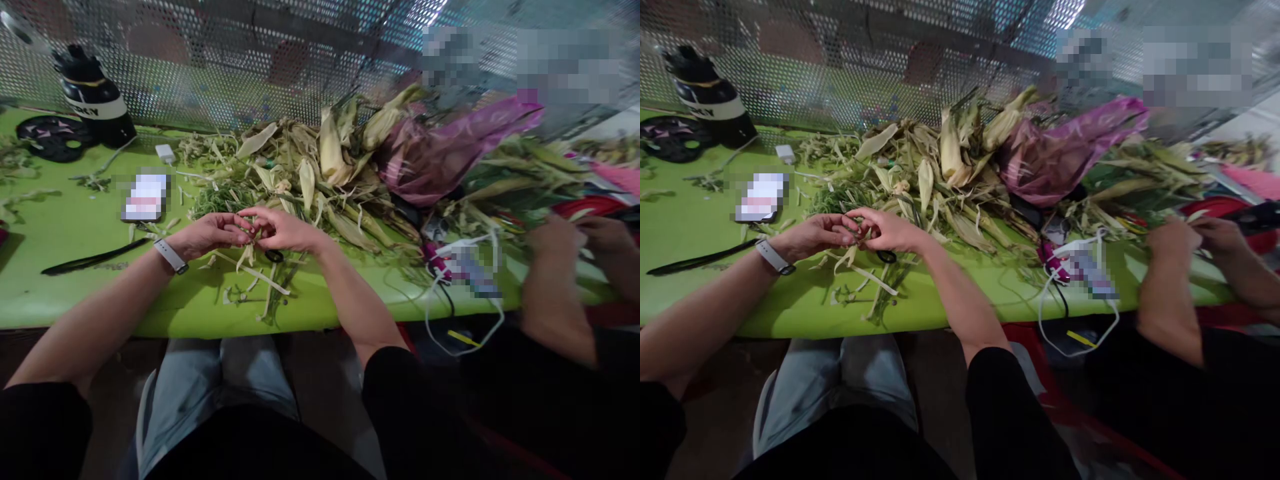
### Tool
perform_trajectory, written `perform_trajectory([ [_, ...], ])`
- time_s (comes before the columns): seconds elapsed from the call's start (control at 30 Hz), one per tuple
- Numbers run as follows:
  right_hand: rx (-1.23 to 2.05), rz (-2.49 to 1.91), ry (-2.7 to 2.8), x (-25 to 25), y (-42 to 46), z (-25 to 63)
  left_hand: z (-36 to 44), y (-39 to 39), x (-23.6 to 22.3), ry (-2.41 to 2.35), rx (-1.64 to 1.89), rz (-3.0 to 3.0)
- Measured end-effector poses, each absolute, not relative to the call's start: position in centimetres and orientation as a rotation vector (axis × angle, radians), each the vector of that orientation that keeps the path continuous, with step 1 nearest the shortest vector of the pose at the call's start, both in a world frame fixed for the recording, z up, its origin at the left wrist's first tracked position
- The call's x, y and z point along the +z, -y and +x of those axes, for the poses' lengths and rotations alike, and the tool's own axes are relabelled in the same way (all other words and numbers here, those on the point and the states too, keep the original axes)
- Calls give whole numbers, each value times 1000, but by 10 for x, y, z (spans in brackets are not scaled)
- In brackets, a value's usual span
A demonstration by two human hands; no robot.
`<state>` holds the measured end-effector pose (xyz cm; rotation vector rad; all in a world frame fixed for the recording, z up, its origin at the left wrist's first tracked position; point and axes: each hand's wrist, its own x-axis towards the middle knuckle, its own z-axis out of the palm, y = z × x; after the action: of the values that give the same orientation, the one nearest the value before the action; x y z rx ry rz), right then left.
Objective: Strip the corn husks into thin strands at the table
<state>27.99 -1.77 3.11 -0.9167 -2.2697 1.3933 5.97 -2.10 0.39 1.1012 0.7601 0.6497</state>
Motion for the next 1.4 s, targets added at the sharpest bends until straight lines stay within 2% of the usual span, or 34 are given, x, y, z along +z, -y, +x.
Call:
perform_trajectory([
  [0.37, 1164, -942, 2364, 28, 13, 284, 55, 21, 16, -924, 815, 1393],
  [0.57, 1119, -959, 2362, 32, 15, 281, 60, 28, 14, -1060, 881, 1781],
  [0.73, 1222, -996, 2220, 25, 12, 280, 70, 42, 7, -1290, 1132, 2275],
  [0.9, 1401, -1017, 2042, 19, 5, 278, 72, 43, 0, -1285, 1266, 2600],
  [1.2, 1569, -891, 1932, 13, 1, 277, 71, 41, -4, -1257, 1317, 2678],
  [1.4, 1483, -912, 1861, 8, -3, 277, 70, 39, -4, -1198, 1392, 2660],
])
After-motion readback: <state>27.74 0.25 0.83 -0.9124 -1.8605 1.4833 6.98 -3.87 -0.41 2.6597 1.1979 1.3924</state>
